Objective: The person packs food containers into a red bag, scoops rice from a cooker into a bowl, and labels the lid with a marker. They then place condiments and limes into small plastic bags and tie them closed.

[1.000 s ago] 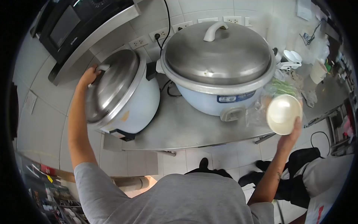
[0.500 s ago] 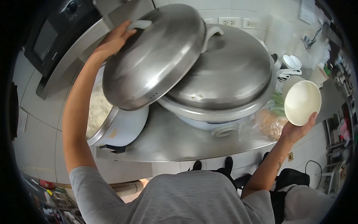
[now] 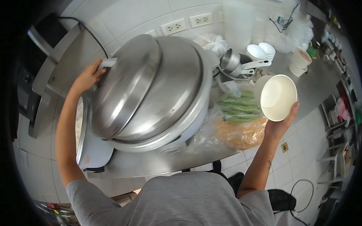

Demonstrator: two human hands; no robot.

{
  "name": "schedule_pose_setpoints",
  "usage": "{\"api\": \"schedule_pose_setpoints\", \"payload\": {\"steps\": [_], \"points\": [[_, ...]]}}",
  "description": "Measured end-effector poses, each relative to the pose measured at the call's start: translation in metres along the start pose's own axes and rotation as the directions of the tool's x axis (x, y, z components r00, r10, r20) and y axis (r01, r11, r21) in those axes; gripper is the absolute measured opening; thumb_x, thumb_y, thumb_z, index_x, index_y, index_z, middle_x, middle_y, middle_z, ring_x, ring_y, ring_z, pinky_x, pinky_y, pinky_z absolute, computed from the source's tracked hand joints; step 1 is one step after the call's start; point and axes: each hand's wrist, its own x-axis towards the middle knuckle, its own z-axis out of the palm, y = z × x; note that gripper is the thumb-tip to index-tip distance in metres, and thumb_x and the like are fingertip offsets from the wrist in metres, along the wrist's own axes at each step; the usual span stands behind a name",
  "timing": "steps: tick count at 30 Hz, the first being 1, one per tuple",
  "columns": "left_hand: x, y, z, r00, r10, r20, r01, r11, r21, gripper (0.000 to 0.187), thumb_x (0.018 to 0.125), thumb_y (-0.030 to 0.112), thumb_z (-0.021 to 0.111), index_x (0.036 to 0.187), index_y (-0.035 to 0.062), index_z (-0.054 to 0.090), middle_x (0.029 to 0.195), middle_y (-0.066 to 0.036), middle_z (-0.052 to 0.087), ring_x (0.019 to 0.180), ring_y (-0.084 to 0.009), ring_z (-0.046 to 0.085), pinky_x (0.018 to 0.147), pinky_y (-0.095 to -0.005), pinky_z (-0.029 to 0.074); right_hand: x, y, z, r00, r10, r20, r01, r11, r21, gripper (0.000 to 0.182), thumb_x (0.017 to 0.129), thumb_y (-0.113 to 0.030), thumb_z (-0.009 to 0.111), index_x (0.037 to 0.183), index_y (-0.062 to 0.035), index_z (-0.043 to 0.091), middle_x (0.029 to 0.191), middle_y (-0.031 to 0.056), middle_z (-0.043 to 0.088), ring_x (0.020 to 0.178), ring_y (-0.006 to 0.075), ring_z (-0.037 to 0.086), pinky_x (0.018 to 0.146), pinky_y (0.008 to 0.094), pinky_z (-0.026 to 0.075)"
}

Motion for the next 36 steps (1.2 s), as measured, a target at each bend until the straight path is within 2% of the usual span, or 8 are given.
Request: {"api": "schedule_pose_setpoints", "payload": {"steps": [4,6,9,11,17,27,33,36], "points": [[0.005,0.066,-0.035,0.983,-0.115,0.142,0.035,0.881,0.471,0.037,0.085,0.010,0.056,0.121,0.0045,0.048,0.106,-0.017,0.057,0.101,-0.0294,0.057,0.083,-0.0373,0.045,0.026,-0.002,-0.013,0.999,0.006,-0.044,-0.006,1.000,0.010,0.049,0.095,-0.044,0.043,0.128,-0.0095,0.038,0.126,0.0045,0.045,0.121,0.0197,0.043,0.101,0.0381,0.035],[0.024,0.119,-0.032,0.981,0.183,-0.062,-0.135,0.880,0.455,0.035,0.080,0.003,0.054,0.115,0.0012,0.051,0.107,-0.016,0.056,0.101,-0.0335,0.055,0.083,-0.0398,0.045,0.037,0.002,-0.021,0.997,0.010,-0.079,-0.007,0.999,0.036,0.047,0.095,-0.044,0.043,0.127,-0.0094,0.038,0.125,0.0043,0.046,0.120,0.0198,0.044,0.100,0.0385,0.035],[0.099,0.231,0.001,0.848,0.518,0.108,-0.518,0.770,0.373,0.018,0.079,-0.003,0.048,0.094,-0.0038,0.057,0.102,-0.019,0.057,0.097,-0.0355,0.055,0.082,-0.0414,0.044,0.046,0.005,-0.030,0.998,0.045,-0.045,-0.042,0.996,0.074,0.045,0.095,-0.043,0.043,0.126,-0.0101,0.039,0.124,0.0043,0.046,0.118,0.0200,0.045,0.099,0.0398,0.036],[0.142,0.300,0.056,0.601,0.792,0.108,-0.795,0.579,0.181,0.018,0.078,0.001,0.048,0.092,-0.0038,0.059,0.092,-0.020,0.062,0.090,-0.0379,0.057,0.080,-0.0422,0.045,0.047,0.006,-0.036,0.996,0.057,-0.069,-0.052,0.996,0.076,0.044,0.096,-0.042,0.042,0.125,-0.0102,0.039,0.123,0.0044,0.046,0.117,0.0202,0.045,0.098,0.0398,0.037],[0.238,0.391,0.227,0.872,0.438,0.220,-0.487,0.827,0.282,0.027,0.077,0.012,0.056,0.101,0.0072,0.069,0.108,-0.015,0.065,0.098,-0.0292,0.063,0.080,-0.0397,0.051,0.048,-0.003,-0.063,0.977,0.089,-0.193,-0.085,0.996,0.028,0.049,0.095,-0.045,0.042,0.127,-0.0082,0.039,0.123,0.0066,0.048,0.118,0.0207,0.045,0.099,0.0386,0.037],[0.229,0.414,0.219,0.798,0.063,0.599,-0.269,0.927,0.261,0.010,0.077,0.000,0.063,0.084,-0.0010,0.070,0.077,-0.014,0.069,0.063,-0.0239,0.067,0.058,-0.0366,0.055,0.073,0.000,-0.104,0.976,0.129,-0.178,-0.124,0.992,0.038,0.049,0.094,-0.044,0.041,0.125,-0.0065,0.043,0.123,0.0070,0.049,0.117,0.0196,0.047,0.098,0.0363,0.037],[0.205,0.420,0.255,0.915,0.202,0.350,-0.263,0.955,0.138,0.014,0.078,0.004,0.059,0.087,-0.0007,0.069,0.078,-0.014,0.068,0.068,-0.0251,0.068,0.063,-0.0371,0.054,0.068,-0.001,-0.082,0.977,0.211,-0.014,-0.210,0.977,0.039,0.049,0.095,-0.044,0.041,0.124,-0.0046,0.044,0.121,0.0074,0.050,0.115,0.0185,0.048,0.097,0.0339,0.038],[0.228,0.440,0.258,0.853,0.428,0.298,-0.486,0.860,0.158,0.023,0.076,0.004,0.057,0.097,-0.0005,0.064,0.090,-0.016,0.067,0.082,-0.0293,0.067,0.071,-0.0409,0.053,0.069,0.003,-0.087,0.969,0.241,0.061,-0.242,0.970,-0.002,0.051,0.096,-0.045,0.037,0.125,-0.0035,0.044,0.122,0.0083,0.050,0.115,0.0186,0.048,0.097,0.0331,0.038]]}}
